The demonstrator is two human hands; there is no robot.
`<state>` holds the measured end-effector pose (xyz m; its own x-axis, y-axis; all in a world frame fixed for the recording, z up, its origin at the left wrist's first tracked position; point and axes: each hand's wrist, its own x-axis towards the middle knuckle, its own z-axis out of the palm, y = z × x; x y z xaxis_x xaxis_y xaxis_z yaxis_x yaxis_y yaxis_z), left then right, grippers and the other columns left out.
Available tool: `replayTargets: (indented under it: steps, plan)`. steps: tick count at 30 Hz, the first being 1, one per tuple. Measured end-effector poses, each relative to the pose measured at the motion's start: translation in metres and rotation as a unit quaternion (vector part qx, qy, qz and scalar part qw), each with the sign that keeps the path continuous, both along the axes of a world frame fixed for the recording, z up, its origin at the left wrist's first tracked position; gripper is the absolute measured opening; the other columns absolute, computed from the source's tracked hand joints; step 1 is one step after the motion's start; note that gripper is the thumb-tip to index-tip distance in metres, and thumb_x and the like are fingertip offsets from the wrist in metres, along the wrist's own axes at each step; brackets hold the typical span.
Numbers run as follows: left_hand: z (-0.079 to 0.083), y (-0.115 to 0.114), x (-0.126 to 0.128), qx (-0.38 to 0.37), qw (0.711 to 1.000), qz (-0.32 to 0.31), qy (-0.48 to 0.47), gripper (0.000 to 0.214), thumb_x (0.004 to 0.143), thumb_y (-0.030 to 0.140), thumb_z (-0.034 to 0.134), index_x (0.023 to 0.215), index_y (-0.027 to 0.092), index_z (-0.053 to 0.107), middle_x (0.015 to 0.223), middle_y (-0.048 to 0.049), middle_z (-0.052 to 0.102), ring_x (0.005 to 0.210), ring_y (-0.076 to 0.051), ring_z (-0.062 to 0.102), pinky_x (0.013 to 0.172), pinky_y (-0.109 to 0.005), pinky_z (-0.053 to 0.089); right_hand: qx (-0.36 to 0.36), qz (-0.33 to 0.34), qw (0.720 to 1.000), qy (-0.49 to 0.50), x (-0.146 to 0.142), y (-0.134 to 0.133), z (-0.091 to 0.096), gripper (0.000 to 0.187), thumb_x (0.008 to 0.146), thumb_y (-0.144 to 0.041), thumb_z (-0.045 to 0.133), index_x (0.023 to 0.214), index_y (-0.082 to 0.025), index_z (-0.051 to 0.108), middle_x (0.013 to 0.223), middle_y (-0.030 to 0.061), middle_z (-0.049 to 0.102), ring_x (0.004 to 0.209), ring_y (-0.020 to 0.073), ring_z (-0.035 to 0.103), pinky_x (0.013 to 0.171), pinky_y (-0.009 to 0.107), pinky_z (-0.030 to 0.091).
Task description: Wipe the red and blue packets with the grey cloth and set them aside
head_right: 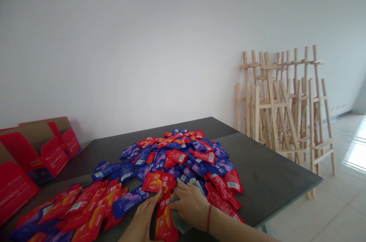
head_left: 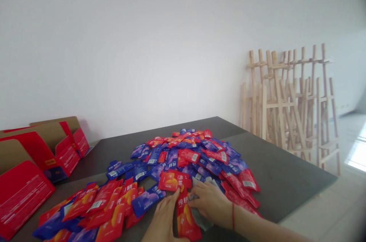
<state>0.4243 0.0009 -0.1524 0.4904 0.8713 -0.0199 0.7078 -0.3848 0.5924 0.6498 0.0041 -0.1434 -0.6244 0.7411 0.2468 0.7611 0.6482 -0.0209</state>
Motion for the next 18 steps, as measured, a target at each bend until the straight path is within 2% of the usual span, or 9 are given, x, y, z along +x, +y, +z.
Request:
replayTargets:
  steps: [2, 5, 9, 12, 15, 18]
  plan:
    - [0.001, -0.002, 0.0, 0.003, 1.0, 0.003, 0.0, 0.117, 0.051, 0.017, 0.082, 0.155, 0.013, 0.028, 0.157, -0.0181, 0.039, 0.145, -0.035, 0.032, 0.123, -0.049, 0.024, 0.002, -0.025, 1.0, 0.0, -0.01, 0.007, -0.001, 0.018, 0.089, -0.023, 0.06, 0.101, -0.026, 0.072, 0.105, 0.0078, 0.066, 0.105, 0.0296, 0.054, 0.078, 0.039, 0.044]
    - [-0.003, -0.002, -0.003, 0.005, 1.0, 0.0, -0.006, 0.116, 0.053, 0.018, 0.081, 0.155, 0.015, 0.027, 0.156, -0.0172, 0.04, 0.145, -0.034, 0.032, 0.122, -0.049, 0.026, 0.009, -0.005, 1.0, -0.008, -0.018, 0.007, 0.0, 0.017, 0.088, -0.026, 0.061, 0.102, -0.022, 0.07, 0.105, 0.0087, 0.066, 0.106, 0.0294, 0.054, 0.079, 0.04, 0.045]
    - [-0.009, 0.005, -0.007, 0.017, 1.0, -0.018, -0.014, 0.113, 0.054, 0.023, 0.082, 0.154, 0.021, 0.031, 0.156, -0.0144, 0.042, 0.145, -0.034, 0.035, 0.121, -0.051, 0.028, 0.016, 0.077, 0.997, 0.001, -0.007, -0.01, 0.001, 0.026, 0.088, -0.031, 0.062, 0.114, -0.028, 0.065, 0.114, 0.0029, 0.066, 0.105, 0.0255, 0.056, 0.08, 0.037, 0.044]
    - [0.0, 0.007, -0.001, 0.005, 0.999, -0.028, 0.031, 0.11, 0.054, 0.026, 0.081, 0.153, 0.018, 0.034, 0.156, -0.0159, 0.042, 0.146, -0.035, 0.034, 0.121, -0.05, 0.026, 0.003, 0.099, 0.995, 0.031, 0.001, -0.018, 0.001, 0.027, 0.089, -0.029, 0.061, 0.115, -0.032, 0.064, 0.116, 0.0003, 0.067, 0.1, 0.0237, 0.058, 0.08, 0.037, 0.043]
    - [0.019, -0.001, 0.019, -0.04, 0.99, -0.013, 0.133, 0.105, 0.059, 0.031, 0.076, 0.153, 0.01, 0.034, 0.161, -0.0203, 0.031, 0.15, -0.038, 0.025, 0.122, -0.052, 0.023, -0.021, 0.027, 0.998, 0.059, -0.001, -0.014, -0.003, 0.026, 0.086, -0.023, 0.061, 0.111, -0.03, 0.067, 0.113, 0.0017, 0.068, 0.1, 0.0246, 0.058, 0.082, 0.037, 0.043]
    - [0.03, -0.013, 0.045, -0.044, 0.982, 0.047, 0.177, 0.092, 0.072, 0.043, 0.062, 0.152, 0.006, 0.034, 0.163, -0.021, 0.024, 0.151, -0.038, 0.023, 0.12, -0.053, 0.023, -0.034, -0.056, 0.994, 0.092, -0.008, -0.005, -0.009, 0.029, 0.088, -0.017, 0.057, 0.113, -0.028, 0.068, 0.11, 0.0043, 0.067, 0.102, 0.0251, 0.057, 0.085, 0.037, 0.043]
